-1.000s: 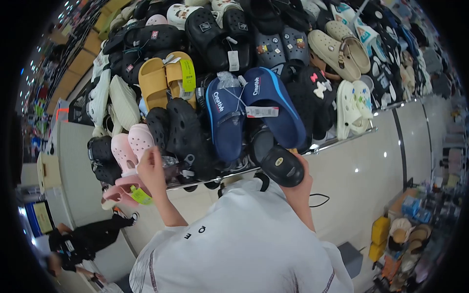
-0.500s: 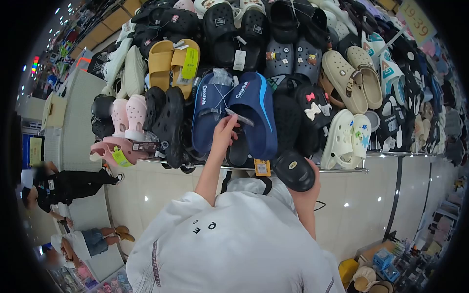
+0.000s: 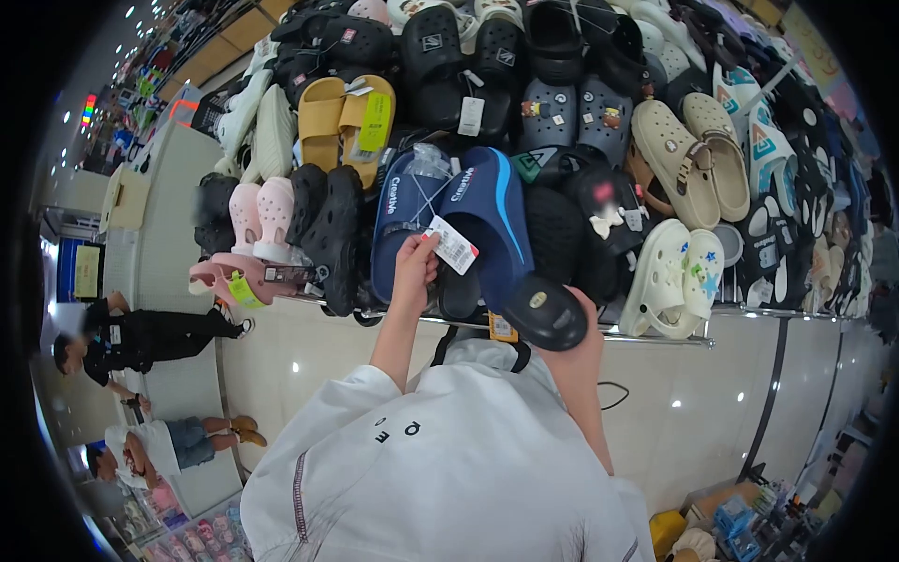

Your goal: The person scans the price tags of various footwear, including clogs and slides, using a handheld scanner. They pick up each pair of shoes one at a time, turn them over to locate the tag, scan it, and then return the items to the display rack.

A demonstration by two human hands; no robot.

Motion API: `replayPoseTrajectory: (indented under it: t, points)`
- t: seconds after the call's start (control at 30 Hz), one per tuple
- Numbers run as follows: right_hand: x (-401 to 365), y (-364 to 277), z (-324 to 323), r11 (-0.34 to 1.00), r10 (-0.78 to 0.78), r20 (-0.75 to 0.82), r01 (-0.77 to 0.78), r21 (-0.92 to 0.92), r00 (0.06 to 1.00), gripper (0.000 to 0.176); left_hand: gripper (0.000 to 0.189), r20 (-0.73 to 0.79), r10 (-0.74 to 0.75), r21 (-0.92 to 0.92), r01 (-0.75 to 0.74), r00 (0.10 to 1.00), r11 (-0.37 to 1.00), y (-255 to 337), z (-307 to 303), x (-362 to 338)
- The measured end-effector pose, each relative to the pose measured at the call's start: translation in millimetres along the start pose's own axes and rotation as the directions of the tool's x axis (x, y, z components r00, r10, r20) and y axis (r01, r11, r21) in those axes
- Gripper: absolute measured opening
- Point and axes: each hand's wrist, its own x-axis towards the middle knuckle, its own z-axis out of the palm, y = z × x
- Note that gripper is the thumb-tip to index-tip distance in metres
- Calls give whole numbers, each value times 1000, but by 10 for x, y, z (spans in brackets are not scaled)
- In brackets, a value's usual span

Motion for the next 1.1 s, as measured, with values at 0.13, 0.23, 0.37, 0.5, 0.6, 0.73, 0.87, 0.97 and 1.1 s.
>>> replayPoseTrajectory:
  t: [0.13,0.23,0.37,0.5,0.6,0.73,0.87,0.97,1.1]
  points:
    - [250,-217,366,971,-46,233,98,-216,971,63,18,-1,-50,82,50,999,995,2,-73,-36]
    - [371,-231,646,899,-71,320,199,-389,945,61,19,6,-42,84,41,999,996,5,-103,-40]
    - [419,-216,787,868,3,337,165,-468,941,62,24,-21,54,204,-49,998,978,-61,-136,-4]
    - [349,-214,702,936,-96,333,199,-289,938,63,35,-132,410,502,-296,902,813,-309,-217,140]
    - [268,-236,572,966,-105,320,173,-193,942,64,35,-132,554,605,-376,822,702,-267,-81,42]
    - [164,-278,378,979,-163,278,190,-73,947,63,34,-158,646,449,-528,747,720,-286,57,14]
    - [67,-182,266,989,-131,211,143,-39,969,67,33,-179,703,349,-624,688,699,-355,212,112]
    - [27,-76,241,994,-105,149,109,-16,983,66,32,-313,451,118,-437,836,892,-441,276,181]
    - [40,-45,229,994,-103,97,100,35,990,65,31,-352,386,187,-340,853,922,-346,331,123]
